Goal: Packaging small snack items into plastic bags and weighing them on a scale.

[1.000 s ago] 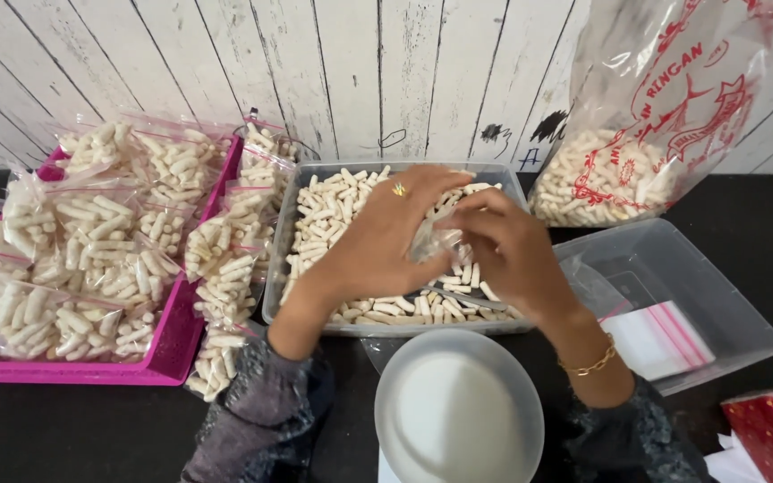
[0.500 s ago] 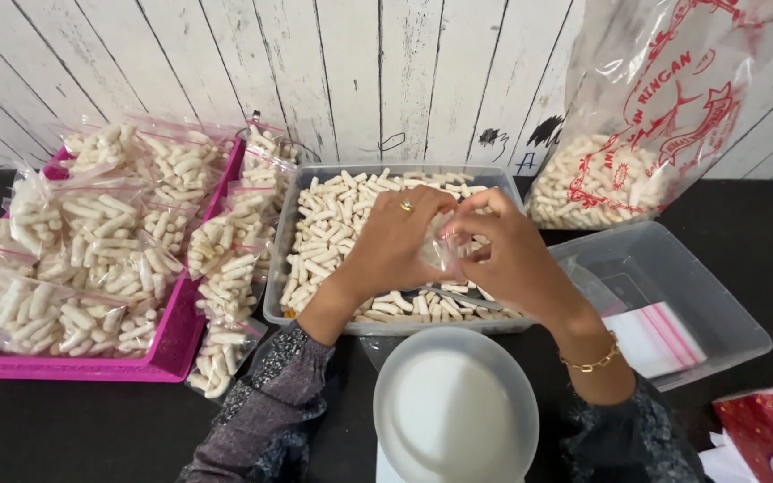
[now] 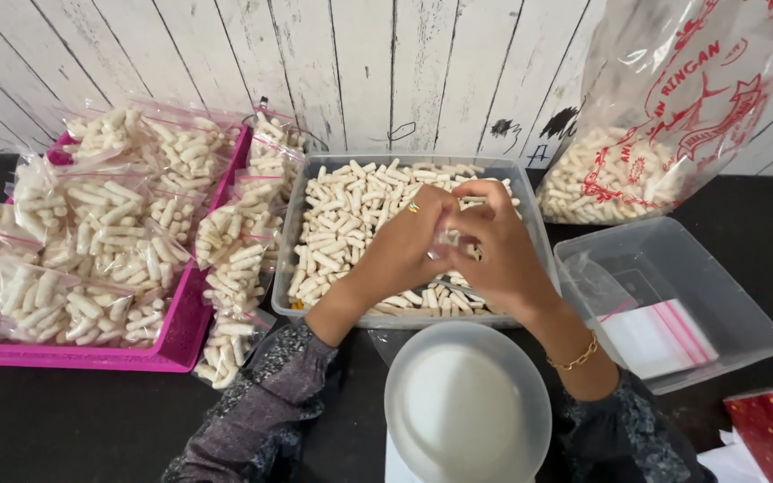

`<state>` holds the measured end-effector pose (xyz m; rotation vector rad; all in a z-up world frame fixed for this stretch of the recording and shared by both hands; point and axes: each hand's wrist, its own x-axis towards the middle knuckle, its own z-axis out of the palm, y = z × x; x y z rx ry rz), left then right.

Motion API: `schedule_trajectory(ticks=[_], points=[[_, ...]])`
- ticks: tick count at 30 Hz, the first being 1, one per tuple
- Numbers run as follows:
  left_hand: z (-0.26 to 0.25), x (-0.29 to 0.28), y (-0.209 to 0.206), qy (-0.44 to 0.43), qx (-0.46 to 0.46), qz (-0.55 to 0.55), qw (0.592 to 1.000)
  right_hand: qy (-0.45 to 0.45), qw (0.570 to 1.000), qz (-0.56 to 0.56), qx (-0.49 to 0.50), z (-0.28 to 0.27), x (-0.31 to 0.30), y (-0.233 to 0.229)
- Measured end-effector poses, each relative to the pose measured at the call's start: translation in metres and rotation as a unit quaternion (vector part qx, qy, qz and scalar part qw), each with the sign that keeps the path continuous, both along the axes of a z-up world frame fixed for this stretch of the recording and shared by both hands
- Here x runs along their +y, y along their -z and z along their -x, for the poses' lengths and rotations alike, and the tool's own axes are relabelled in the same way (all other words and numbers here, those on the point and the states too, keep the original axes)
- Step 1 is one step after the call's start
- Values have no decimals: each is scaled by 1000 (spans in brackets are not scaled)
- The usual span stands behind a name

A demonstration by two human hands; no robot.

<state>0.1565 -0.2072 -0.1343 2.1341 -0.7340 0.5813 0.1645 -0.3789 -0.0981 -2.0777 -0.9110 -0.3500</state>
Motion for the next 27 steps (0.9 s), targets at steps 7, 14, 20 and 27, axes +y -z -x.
schedule_trajectory(ticks=[7,14,20,27], points=[[4,41,-10,-197,35,-22,979,4,996,20,91,-6,-8,-1],[-4,51,7,-291,37,55,954,43,891,429,142,-37,-17,63],[-1,51,9,-294,8,95,951,120,919,355,124,-23,-17,21],[-6,54,11,-298,-35,138,944,95,926,365,7,-58,16,50]])
